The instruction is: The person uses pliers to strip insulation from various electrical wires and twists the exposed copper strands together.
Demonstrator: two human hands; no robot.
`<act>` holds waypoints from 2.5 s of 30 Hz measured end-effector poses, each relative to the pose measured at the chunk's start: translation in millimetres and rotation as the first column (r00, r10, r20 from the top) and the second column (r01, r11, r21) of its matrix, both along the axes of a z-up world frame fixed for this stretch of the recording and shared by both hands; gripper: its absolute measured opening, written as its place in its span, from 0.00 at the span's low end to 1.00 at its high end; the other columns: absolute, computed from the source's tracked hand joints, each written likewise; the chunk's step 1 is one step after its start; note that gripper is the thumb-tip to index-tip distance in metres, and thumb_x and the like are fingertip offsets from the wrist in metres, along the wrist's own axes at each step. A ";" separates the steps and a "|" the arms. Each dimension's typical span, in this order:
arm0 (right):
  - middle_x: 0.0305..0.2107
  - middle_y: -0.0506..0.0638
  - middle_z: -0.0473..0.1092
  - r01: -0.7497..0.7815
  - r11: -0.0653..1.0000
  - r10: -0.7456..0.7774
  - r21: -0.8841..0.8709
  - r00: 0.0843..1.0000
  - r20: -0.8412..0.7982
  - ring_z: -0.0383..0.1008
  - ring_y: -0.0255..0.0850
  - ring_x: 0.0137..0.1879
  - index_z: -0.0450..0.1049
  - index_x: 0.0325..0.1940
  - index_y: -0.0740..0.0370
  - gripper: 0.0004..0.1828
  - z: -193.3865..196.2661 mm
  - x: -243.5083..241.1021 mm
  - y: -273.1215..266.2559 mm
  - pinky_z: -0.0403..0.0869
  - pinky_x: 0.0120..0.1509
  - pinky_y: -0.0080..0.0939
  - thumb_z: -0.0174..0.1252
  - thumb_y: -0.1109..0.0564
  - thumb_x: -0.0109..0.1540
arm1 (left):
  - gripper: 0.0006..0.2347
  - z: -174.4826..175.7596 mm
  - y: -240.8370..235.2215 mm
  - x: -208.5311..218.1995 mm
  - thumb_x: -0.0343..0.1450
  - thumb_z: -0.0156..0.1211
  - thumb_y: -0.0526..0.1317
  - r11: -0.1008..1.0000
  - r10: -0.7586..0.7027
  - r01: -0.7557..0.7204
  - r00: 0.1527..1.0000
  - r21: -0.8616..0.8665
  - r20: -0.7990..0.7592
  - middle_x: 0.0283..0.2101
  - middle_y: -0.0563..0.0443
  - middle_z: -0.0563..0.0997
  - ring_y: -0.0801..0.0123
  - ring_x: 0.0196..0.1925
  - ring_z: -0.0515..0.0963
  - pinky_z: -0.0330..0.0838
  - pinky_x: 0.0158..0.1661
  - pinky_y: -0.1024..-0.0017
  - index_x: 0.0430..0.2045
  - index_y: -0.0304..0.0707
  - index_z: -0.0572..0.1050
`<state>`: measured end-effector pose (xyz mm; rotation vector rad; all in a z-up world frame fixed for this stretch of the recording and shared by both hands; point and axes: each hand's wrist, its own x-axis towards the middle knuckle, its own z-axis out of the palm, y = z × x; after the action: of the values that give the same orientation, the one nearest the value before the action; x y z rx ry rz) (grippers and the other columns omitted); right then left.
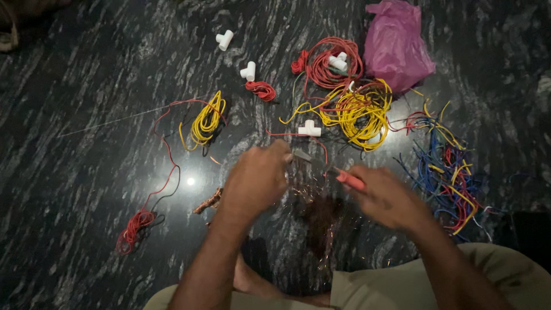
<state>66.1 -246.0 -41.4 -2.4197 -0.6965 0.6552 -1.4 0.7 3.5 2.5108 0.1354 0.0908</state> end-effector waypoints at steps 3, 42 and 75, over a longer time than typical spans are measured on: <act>0.24 0.56 0.73 0.021 0.998 -0.017 0.060 0.997 -0.079 0.75 0.47 0.30 0.74 0.42 0.57 0.10 -1.3 -1.8 -0.1 0.71 0.37 0.48 0.57 0.52 0.60 | 0.09 4.8 5.3 0.2 0.72 0.59 0.42 0.983 -0.053 0.058 0.998 -0.173 0.034 0.24 0.37 0.80 0.44 0.27 0.81 0.72 0.31 0.51 0.30 0.34 0.75; 0.47 0.54 0.73 0.081 0.996 -0.092 0.045 0.908 0.408 0.76 0.58 0.49 0.70 0.62 0.51 0.28 30.5 -20.2 3.2 0.75 0.47 0.58 0.56 0.63 0.56 | 0.20 2.3 -5.4 14.1 0.51 0.82 0.48 0.997 -0.068 0.068 0.998 -0.022 0.008 0.20 0.42 0.80 0.50 0.24 0.82 0.73 0.27 0.56 0.25 0.35 0.78; 0.36 0.53 0.74 0.022 0.999 -0.040 0.040 0.855 0.518 0.73 0.56 0.46 0.75 0.45 0.52 0.14 22.1 -14.0 4.1 0.72 0.48 0.58 0.56 0.61 0.55 | 0.24 2.0 1.8 10.6 0.50 0.81 0.55 0.988 -0.140 0.143 0.989 0.054 -0.045 0.19 0.38 0.79 0.42 0.27 0.81 0.73 0.29 0.51 0.20 0.33 0.76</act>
<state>52.1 -241.9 -19.3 -2.5864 -0.8634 -0.0448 9.2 2.5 5.5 2.5718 -0.0296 -0.0147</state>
